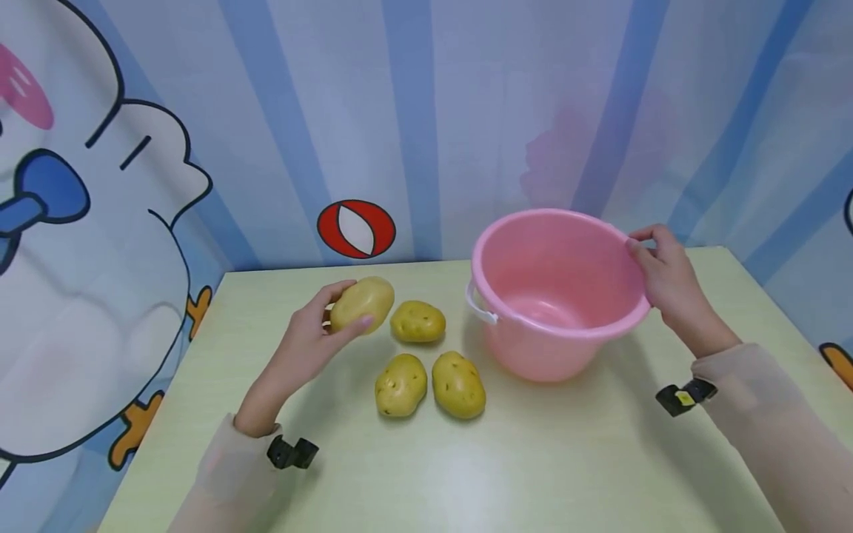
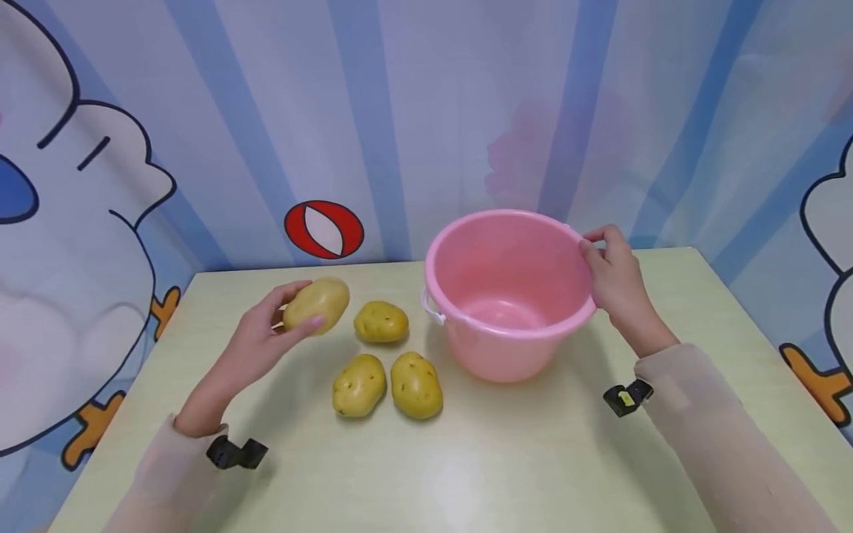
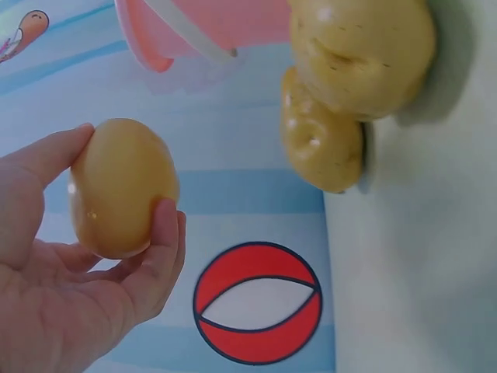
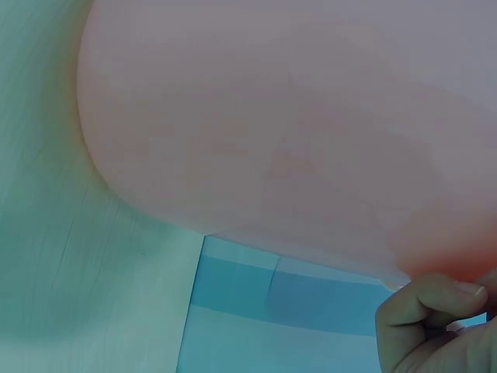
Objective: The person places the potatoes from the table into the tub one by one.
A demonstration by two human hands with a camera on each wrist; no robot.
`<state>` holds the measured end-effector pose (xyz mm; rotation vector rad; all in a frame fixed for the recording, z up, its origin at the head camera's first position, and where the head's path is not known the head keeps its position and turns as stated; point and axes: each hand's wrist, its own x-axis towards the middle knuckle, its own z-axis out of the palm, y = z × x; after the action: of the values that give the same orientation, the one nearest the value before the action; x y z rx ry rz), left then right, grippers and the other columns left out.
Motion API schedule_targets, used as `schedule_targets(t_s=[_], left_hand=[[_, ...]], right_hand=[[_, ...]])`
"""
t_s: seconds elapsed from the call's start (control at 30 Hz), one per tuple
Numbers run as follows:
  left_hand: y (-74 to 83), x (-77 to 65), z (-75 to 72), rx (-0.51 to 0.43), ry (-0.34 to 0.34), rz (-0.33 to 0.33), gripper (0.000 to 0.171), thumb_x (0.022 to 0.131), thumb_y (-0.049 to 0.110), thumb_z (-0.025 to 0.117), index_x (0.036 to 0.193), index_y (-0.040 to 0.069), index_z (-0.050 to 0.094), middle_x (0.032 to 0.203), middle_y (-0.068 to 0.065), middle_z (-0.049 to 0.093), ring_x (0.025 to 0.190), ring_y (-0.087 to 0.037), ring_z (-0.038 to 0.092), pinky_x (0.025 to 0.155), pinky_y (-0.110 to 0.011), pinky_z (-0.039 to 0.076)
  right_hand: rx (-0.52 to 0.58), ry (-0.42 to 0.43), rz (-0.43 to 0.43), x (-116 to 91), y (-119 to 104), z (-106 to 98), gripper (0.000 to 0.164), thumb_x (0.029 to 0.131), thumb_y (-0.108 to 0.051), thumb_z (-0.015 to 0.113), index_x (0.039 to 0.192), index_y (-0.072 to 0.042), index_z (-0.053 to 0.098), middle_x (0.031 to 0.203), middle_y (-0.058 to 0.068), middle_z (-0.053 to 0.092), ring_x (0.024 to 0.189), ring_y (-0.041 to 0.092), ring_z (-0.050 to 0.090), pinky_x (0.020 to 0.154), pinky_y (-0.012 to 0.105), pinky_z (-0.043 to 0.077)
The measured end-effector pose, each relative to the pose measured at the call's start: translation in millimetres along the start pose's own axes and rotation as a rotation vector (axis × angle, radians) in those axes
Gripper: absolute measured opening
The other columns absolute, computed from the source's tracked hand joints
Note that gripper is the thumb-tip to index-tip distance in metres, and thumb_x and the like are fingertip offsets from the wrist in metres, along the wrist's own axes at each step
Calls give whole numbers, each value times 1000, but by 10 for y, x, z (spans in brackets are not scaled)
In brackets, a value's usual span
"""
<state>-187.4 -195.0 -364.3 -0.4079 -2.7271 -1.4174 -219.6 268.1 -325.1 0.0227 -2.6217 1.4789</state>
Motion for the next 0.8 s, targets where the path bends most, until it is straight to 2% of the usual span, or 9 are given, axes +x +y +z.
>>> schedule_targets(t_s=[0.27,0.53,0.8], left_hand=[[298,117,27,-62,-17,56,68,91,46,71,148,20,43,134,-5,53,96,-24,63,76,-40,55],[619,316,104,-64,-19,141,68,91,41,73,147,17,44,133,-3,54,100,-21,60,78,-37,56],[850,426,168,-69,-39,224,67,90,38,74,146,15,46,131,-2,55,101,-16,58,82,-35,54]], right_hand=[[-6,-8,22,-14,15,20,48,110,-30,32,137,10,33,113,33,55,61,9,61,49,30,51],[-6,2,-1,10,9,17,47,110,-30,32,136,10,33,112,33,55,61,10,61,50,30,51],[-5,8,-11,6,11,29,46,109,-29,32,134,10,35,110,33,56,62,8,61,51,29,52]])
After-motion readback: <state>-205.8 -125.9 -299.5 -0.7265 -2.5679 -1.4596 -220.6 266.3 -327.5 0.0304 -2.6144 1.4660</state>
